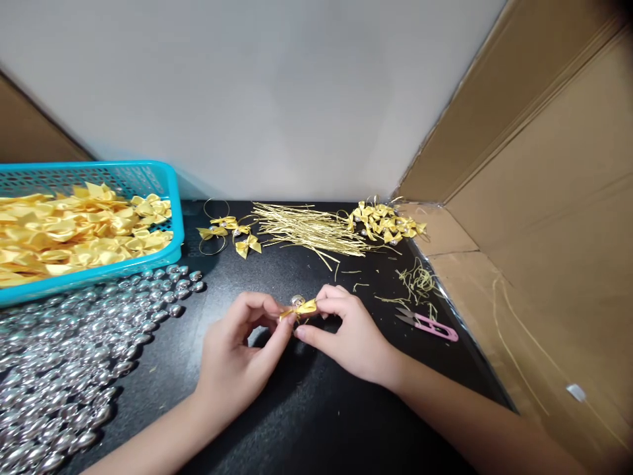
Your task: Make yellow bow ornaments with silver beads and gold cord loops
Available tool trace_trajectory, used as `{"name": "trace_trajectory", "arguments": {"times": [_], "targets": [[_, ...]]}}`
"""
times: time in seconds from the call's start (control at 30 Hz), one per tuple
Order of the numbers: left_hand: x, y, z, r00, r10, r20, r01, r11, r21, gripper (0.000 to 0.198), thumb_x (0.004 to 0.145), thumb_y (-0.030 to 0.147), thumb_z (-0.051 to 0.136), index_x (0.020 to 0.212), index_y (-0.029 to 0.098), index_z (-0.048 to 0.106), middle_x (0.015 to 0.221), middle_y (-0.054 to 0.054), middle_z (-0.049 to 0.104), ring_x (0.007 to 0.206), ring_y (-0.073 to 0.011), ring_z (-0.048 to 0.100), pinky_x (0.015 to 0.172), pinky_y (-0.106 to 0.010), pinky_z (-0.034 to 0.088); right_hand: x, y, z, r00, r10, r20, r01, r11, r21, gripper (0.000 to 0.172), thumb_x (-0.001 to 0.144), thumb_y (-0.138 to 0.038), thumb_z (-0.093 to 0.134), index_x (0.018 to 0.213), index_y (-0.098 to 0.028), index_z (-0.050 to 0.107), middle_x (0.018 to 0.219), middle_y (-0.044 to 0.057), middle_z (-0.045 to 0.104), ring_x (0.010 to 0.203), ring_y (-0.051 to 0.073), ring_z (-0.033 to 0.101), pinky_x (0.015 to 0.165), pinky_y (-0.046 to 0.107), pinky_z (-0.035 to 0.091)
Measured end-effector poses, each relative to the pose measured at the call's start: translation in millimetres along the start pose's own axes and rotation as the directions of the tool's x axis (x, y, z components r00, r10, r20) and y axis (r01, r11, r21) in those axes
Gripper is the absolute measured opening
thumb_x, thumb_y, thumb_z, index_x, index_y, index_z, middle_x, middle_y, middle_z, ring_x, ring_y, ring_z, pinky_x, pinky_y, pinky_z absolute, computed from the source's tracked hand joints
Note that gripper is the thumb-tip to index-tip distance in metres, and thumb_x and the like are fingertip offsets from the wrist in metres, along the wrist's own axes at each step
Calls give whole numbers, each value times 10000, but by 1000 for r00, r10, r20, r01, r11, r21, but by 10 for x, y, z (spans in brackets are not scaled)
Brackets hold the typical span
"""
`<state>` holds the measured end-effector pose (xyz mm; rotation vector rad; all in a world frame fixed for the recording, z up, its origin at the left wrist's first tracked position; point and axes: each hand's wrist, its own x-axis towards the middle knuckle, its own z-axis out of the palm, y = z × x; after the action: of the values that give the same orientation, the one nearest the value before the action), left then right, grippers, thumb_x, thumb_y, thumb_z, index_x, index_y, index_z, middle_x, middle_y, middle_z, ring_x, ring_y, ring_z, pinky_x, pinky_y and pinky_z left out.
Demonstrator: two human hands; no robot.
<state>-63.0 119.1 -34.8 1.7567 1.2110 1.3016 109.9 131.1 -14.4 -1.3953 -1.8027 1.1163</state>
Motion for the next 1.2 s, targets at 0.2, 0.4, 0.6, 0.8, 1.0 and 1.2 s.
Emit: {"name": "trace_trajectory", "arguments": {"times": [0.2, 0.4, 0.6, 0.8, 1.0, 1.2], "targets": [[-12, -15, 10, 1000, 14, 17, -14, 1000, 2, 210, 798, 80, 634, 877, 224, 503, 767, 31, 677, 660, -105, 664, 597, -175, 535, 10, 69, 66, 998, -5, -56, 11, 995, 95, 145, 728, -187, 740, 627, -179, 636, 649, -47, 440, 691, 126, 445, 628, 272, 330], [-13, -3, 5, 1000, 5, 18, -5, 1000, -6, 217, 797, 74, 635, 872, 224, 497, 763, 38, 680, 651, -96, 656, 608, -171, 535, 8, 52, 52, 998, 20, -64, -12, 992, 124, 85, 681, -179, 763, 676, -193, 680, 663, -41, 493, 705, 133, 470, 655, 277, 356], [24, 2, 2, 999, -47, -16, 47, 999, 4, 196, 789, 104, 651, 843, 222, 505, 728, 53, 646, 613, -86, 639, 574, -161, 525, 11, -4, -19, 998, 29, -54, -21, 990, 139, 104, 673, -163, 750, 652, -192, 652, 681, -35, 524, 717, 133, 486, 675, 272, 362], [53, 15, 9, 997, -68, -27, 68, 998, -3, 172, 789, 124, 644, 828, 213, 502, 721, 38, 658, 584, -98, 636, 548, -182, 524, 22, -45, -98, 992, 55, 116, -79, 974, 212, 116, 686, -164, 728, 644, -183, 622, 680, -41, 481, 692, 116, 455, 696, 263, 378], [66, 23, -3, 998, -63, -30, 63, 998, 0, 167, 795, 124, 640, 820, 210, 500, 713, 29, 657, 587, -107, 642, 535, -190, 524, 25, -151, -261, 954, 4, 299, -65, 979, 193, 110, 712, -175, 717, 660, -174, 620, 707, -29, 531, 694, 117, 468, 678, 264, 384], [57, 29, -11, 1000, -18, -23, 18, 1000, 22, 186, 797, 94, 634, 846, 216, 503, 738, 37, 665, 596, -96, 639, 547, -179, 526, -60, -260, -290, 995, -67, 77, 78, 984, -158, 82, 757, -161, 665, 729, -222, 713, 744, -1, 596, 783, 166, 527, 764, 351, 361]]}}
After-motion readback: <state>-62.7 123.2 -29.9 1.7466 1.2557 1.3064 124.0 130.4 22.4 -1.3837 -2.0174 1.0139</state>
